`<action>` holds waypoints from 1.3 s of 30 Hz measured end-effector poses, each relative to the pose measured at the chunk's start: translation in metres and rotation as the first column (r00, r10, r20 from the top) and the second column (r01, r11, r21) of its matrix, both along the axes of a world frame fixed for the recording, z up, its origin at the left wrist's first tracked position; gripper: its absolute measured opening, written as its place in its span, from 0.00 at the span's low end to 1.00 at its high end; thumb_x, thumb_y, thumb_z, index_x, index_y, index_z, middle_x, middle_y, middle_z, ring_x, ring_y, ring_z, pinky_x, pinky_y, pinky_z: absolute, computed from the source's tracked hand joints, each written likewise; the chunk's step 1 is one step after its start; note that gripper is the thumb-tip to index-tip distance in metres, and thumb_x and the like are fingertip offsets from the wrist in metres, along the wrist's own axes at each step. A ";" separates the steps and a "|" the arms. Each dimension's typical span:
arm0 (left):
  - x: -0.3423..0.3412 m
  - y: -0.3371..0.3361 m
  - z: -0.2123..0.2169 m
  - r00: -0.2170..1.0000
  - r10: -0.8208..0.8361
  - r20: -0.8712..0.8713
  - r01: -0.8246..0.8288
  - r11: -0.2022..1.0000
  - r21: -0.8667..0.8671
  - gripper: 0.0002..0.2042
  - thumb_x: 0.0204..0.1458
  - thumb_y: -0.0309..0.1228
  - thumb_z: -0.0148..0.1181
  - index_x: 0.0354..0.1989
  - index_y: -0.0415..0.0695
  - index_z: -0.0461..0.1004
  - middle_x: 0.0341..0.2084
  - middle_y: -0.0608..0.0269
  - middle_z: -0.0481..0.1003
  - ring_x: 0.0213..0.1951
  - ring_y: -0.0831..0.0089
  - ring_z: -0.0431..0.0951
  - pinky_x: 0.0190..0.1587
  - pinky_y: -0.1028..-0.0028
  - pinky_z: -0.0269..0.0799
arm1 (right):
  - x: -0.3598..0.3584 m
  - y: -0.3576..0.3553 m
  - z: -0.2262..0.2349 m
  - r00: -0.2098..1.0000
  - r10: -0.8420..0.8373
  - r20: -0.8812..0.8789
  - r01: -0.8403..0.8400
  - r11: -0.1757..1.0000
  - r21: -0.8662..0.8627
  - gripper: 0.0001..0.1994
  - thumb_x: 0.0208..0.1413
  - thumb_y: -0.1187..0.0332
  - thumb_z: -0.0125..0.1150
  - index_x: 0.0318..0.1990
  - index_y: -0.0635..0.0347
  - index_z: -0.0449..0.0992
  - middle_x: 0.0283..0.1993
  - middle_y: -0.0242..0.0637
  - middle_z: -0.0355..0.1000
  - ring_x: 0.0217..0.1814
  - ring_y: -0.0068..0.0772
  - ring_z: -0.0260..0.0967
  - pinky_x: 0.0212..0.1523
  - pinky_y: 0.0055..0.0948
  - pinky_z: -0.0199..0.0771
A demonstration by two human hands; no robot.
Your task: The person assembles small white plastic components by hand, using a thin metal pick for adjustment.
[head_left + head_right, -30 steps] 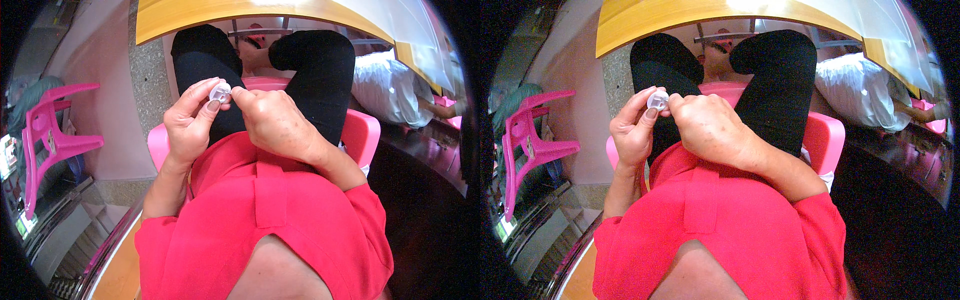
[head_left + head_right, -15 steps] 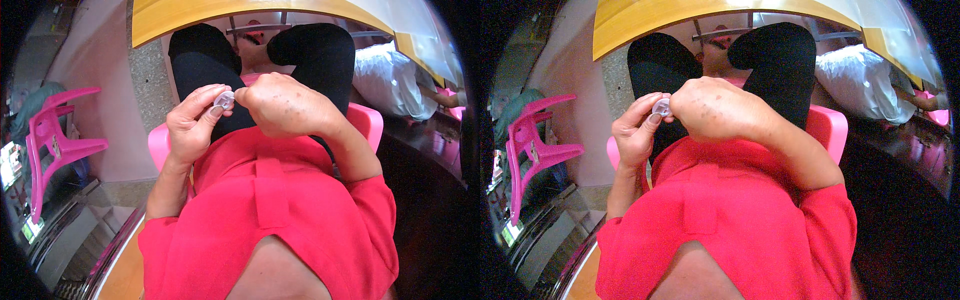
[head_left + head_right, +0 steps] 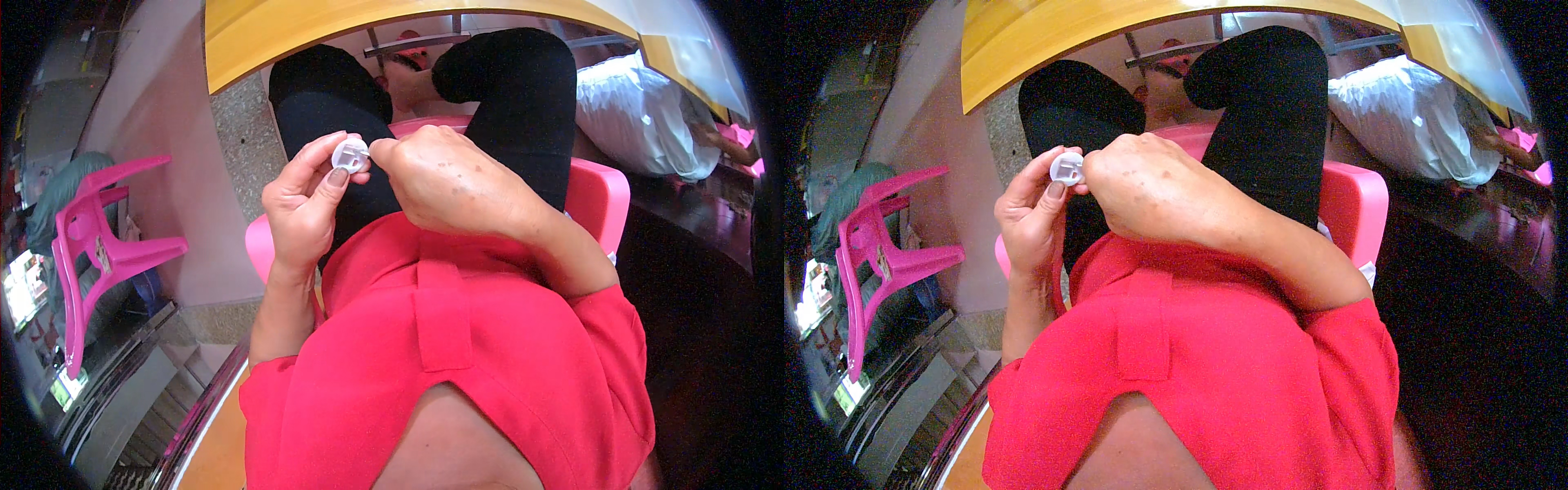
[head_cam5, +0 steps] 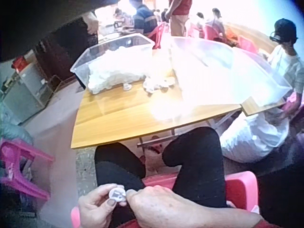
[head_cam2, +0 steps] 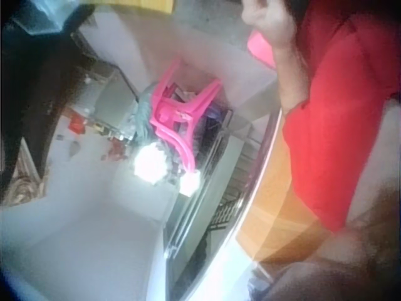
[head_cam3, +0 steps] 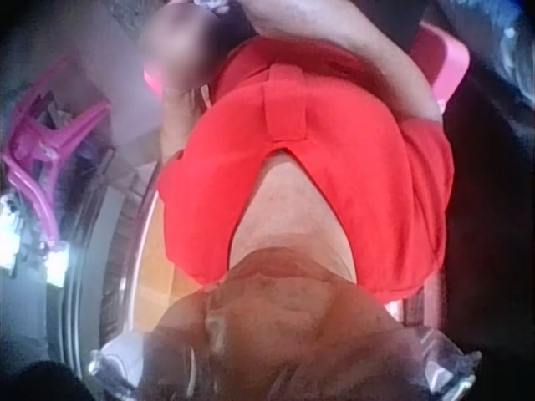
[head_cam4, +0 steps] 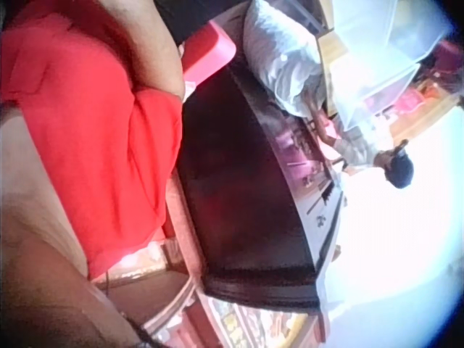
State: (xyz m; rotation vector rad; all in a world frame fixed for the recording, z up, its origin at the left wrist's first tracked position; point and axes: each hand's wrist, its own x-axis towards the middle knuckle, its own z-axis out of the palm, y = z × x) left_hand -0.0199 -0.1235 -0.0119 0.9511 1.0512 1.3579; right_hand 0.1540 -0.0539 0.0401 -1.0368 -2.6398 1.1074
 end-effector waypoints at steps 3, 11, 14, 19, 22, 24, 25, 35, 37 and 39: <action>0.000 0.001 0.001 0.997 0.001 -0.074 0.001 1.000 0.015 0.15 0.54 0.19 0.53 0.51 0.32 0.69 0.43 0.52 0.73 0.40 0.69 0.76 0.44 0.72 0.75 | -0.002 0.000 0.000 1.000 -0.006 0.006 0.006 1.000 0.012 0.06 0.44 0.78 0.53 0.31 0.68 0.73 0.23 0.56 0.70 0.29 0.55 0.72 0.30 0.45 0.72; -0.008 -0.002 0.001 0.994 -0.049 -0.096 0.050 0.999 0.013 0.14 0.53 0.16 0.53 0.49 0.31 0.69 0.44 0.51 0.73 0.37 0.69 0.77 0.41 0.73 0.75 | -0.003 0.001 0.005 0.989 0.140 0.039 -0.145 0.975 0.170 0.07 0.43 0.76 0.54 0.32 0.69 0.71 0.23 0.53 0.71 0.28 0.52 0.73 0.29 0.43 0.72; -0.007 -0.003 0.002 0.997 -0.058 -0.050 0.057 0.998 -0.030 0.14 0.53 0.17 0.53 0.49 0.31 0.69 0.42 0.51 0.74 0.36 0.69 0.77 0.40 0.72 0.76 | -0.003 0.002 0.007 0.977 0.201 0.067 -0.211 0.953 0.216 0.07 0.43 0.76 0.54 0.32 0.69 0.71 0.24 0.52 0.71 0.29 0.51 0.73 0.29 0.42 0.72; -0.011 0.004 0.000 0.991 -0.052 0.127 0.068 0.989 -0.129 0.15 0.53 0.19 0.54 0.50 0.31 0.69 0.38 0.51 0.76 0.36 0.68 0.78 0.40 0.72 0.76 | -0.006 0.002 -0.003 0.982 0.169 0.088 -0.176 0.981 0.084 0.06 0.45 0.77 0.52 0.32 0.68 0.71 0.25 0.52 0.72 0.30 0.51 0.72 0.30 0.41 0.71; -0.010 0.008 0.001 0.979 0.008 0.206 0.016 0.994 -0.112 0.15 0.53 0.20 0.55 0.50 0.32 0.69 0.38 0.52 0.76 0.36 0.69 0.78 0.40 0.72 0.77 | -0.010 -0.003 -0.018 0.970 -0.133 -0.204 0.121 0.990 -0.067 0.06 0.54 0.76 0.48 0.36 0.67 0.71 0.23 0.49 0.70 0.26 0.43 0.72 0.27 0.35 0.68; -0.010 0.007 0.004 0.980 0.050 0.190 -0.023 0.990 -0.139 0.16 0.52 0.20 0.57 0.50 0.33 0.70 0.38 0.54 0.76 0.36 0.71 0.77 0.39 0.74 0.76 | -0.010 -0.004 -0.019 0.956 -0.191 -0.221 0.139 0.963 -0.233 0.06 0.56 0.76 0.47 0.37 0.67 0.71 0.22 0.44 0.69 0.24 0.36 0.69 0.26 0.31 0.67; -0.012 0.006 0.002 0.980 0.055 0.194 -0.029 0.990 -0.139 0.16 0.52 0.20 0.57 0.50 0.33 0.70 0.38 0.54 0.76 0.36 0.71 0.77 0.39 0.74 0.76 | -0.011 -0.006 -0.018 0.937 -0.267 -0.225 0.162 0.904 -0.396 0.07 0.58 0.75 0.46 0.37 0.67 0.71 0.20 0.39 0.68 0.22 0.28 0.67 0.25 0.27 0.65; -0.013 0.003 -0.003 0.993 0.089 0.077 -0.084 0.994 -0.070 0.18 0.50 0.20 0.58 0.51 0.34 0.69 0.40 0.53 0.75 0.37 0.70 0.77 0.41 0.73 0.75 | -0.016 -0.008 -0.028 0.923 -0.331 -0.198 0.142 0.769 -0.623 0.08 0.61 0.73 0.44 0.35 0.66 0.70 0.20 0.30 0.65 0.22 0.18 0.61 0.24 0.20 0.62; -0.013 0.003 -0.002 0.993 0.090 0.082 -0.084 0.994 -0.070 0.18 0.50 0.19 0.59 0.50 0.34 0.69 0.39 0.53 0.75 0.37 0.70 0.77 0.41 0.73 0.75 | -0.018 -0.009 -0.029 0.904 -0.370 -0.216 0.138 0.728 -0.672 0.08 0.61 0.72 0.45 0.35 0.65 0.70 0.20 0.29 0.64 0.22 0.17 0.60 0.24 0.19 0.62; -0.012 0.004 -0.002 0.988 0.095 0.120 -0.091 0.995 -0.044 0.16 0.50 0.18 0.59 0.49 0.33 0.71 0.37 0.56 0.76 0.37 0.74 0.77 0.40 0.77 0.75 | -0.018 -0.010 -0.030 0.901 -0.363 -0.238 0.125 0.742 -0.658 0.08 0.61 0.73 0.45 0.35 0.65 0.70 0.20 0.28 0.64 0.22 0.17 0.60 0.24 0.19 0.62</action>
